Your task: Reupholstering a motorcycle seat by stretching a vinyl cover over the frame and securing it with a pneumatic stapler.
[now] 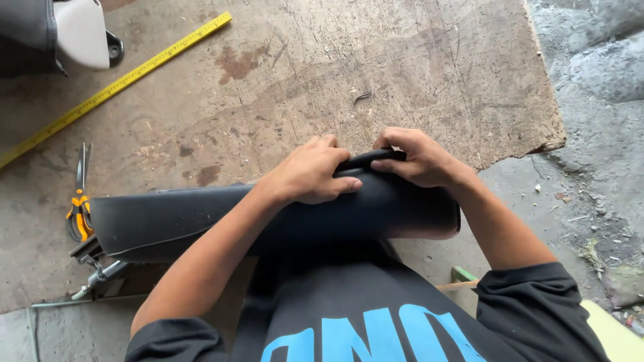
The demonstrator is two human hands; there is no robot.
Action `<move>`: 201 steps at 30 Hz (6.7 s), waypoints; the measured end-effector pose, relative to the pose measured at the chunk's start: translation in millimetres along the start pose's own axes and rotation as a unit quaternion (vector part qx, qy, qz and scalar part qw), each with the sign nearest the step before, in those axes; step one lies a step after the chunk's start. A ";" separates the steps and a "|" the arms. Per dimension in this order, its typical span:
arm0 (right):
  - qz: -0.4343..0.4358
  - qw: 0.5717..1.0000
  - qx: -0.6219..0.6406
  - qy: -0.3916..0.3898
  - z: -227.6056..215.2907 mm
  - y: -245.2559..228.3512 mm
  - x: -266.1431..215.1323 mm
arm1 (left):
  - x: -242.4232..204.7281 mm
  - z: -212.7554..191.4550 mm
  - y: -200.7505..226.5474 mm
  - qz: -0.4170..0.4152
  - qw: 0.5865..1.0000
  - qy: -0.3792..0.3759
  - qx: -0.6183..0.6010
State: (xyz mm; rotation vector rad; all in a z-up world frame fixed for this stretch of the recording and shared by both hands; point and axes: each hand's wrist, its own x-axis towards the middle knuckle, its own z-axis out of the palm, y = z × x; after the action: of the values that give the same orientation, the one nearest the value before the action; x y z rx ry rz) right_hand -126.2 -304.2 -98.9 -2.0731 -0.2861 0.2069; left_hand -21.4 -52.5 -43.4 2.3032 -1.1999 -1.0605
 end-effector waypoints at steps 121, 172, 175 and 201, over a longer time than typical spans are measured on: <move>0.249 0.857 0.305 -0.332 -16.4 2.3 111.0 | -2.8 -20.6 -36.0 0.067 0.956 0.227 0.175; 0.015 0.972 0.223 -0.078 29.5 -31.4 106.8 | -49.1 1.3 -15.9 -0.027 0.833 0.496 0.242; 0.026 0.968 0.241 -0.059 32.2 -30.1 105.5 | -47.2 14.9 -24.3 -0.044 0.836 0.487 0.248; 0.237 0.885 0.344 -0.206 55.7 34.4 100.5 | -26.6 49.5 41.7 0.006 0.839 0.511 0.187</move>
State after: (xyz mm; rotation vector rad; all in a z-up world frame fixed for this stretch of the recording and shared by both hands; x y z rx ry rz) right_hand -40.5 -245.7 -159.2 -1.3364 0.0574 0.9172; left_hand -91.3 -53.4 -39.6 2.5016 -0.9541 0.5046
